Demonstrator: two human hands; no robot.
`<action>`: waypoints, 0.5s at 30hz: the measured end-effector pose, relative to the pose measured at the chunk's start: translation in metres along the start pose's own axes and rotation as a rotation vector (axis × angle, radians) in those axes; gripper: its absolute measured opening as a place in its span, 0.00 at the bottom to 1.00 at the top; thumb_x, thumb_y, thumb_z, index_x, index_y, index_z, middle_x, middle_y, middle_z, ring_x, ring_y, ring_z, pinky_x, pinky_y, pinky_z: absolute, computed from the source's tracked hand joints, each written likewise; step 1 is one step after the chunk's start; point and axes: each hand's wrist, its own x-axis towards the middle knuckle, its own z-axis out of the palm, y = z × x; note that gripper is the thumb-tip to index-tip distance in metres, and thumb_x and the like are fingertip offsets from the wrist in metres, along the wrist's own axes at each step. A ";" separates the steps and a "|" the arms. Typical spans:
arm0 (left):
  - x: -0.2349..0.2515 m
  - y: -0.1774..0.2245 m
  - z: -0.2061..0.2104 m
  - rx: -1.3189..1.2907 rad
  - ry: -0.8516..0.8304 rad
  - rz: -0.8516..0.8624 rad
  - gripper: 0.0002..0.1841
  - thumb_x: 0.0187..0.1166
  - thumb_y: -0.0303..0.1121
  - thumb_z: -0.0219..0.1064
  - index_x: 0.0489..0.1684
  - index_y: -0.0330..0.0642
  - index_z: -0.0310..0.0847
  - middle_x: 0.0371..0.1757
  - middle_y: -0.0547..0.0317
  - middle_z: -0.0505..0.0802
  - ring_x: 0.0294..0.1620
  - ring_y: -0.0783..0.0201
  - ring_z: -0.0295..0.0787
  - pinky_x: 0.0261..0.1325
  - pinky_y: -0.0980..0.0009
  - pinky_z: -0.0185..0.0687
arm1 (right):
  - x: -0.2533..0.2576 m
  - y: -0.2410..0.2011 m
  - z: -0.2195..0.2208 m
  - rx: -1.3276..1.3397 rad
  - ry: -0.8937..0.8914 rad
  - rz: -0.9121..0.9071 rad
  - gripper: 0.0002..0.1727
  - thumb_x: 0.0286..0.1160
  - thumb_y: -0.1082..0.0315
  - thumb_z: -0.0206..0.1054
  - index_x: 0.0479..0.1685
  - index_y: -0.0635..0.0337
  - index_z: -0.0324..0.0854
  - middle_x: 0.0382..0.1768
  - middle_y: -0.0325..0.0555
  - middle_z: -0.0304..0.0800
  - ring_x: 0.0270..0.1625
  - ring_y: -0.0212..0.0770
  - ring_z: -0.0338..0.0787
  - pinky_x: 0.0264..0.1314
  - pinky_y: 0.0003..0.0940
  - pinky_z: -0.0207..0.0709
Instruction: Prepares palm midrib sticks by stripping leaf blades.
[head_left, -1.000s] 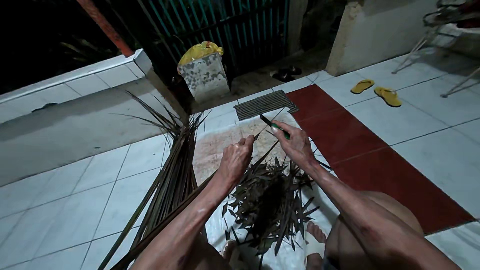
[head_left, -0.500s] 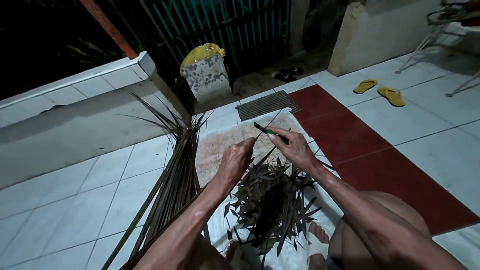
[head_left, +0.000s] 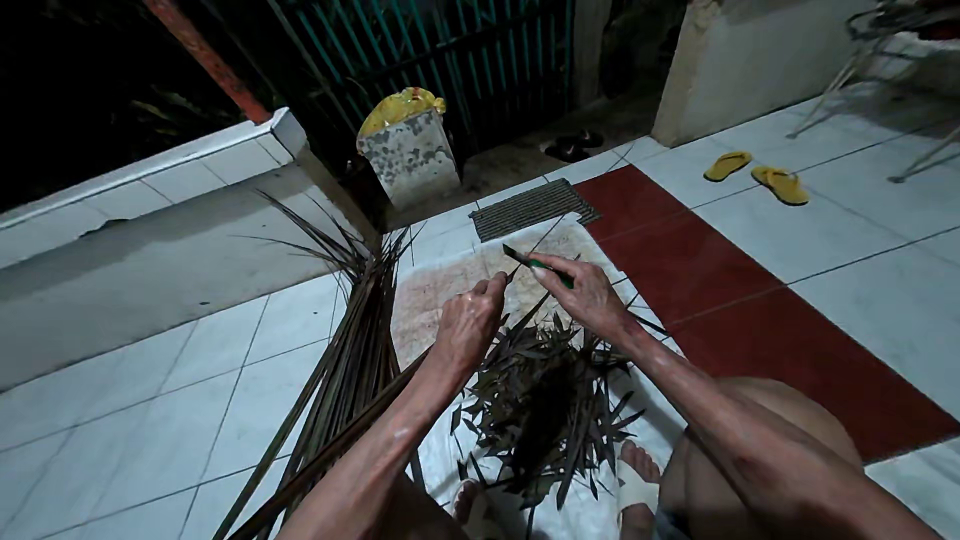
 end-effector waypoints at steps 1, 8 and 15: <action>0.000 0.001 0.000 0.012 -0.003 -0.004 0.14 0.87 0.31 0.59 0.63 0.41 0.87 0.35 0.49 0.93 0.25 0.49 0.91 0.28 0.52 0.87 | 0.001 0.000 -0.002 0.000 0.018 0.016 0.20 0.89 0.50 0.59 0.74 0.36 0.85 0.39 0.41 0.93 0.32 0.40 0.87 0.38 0.47 0.82; 0.001 -0.005 -0.001 -0.265 -0.033 -0.052 0.16 0.91 0.34 0.56 0.66 0.43 0.86 0.30 0.53 0.91 0.26 0.56 0.89 0.33 0.55 0.87 | -0.004 0.001 -0.002 0.058 -0.084 -0.024 0.20 0.89 0.48 0.59 0.73 0.32 0.85 0.41 0.37 0.94 0.35 0.35 0.89 0.43 0.44 0.86; 0.002 -0.016 -0.004 -0.680 -0.184 -0.164 0.19 0.93 0.38 0.54 0.77 0.50 0.81 0.25 0.61 0.89 0.19 0.69 0.81 0.25 0.71 0.81 | -0.004 0.002 -0.001 0.027 -0.062 0.025 0.20 0.89 0.48 0.58 0.75 0.30 0.84 0.42 0.38 0.94 0.35 0.37 0.89 0.43 0.47 0.85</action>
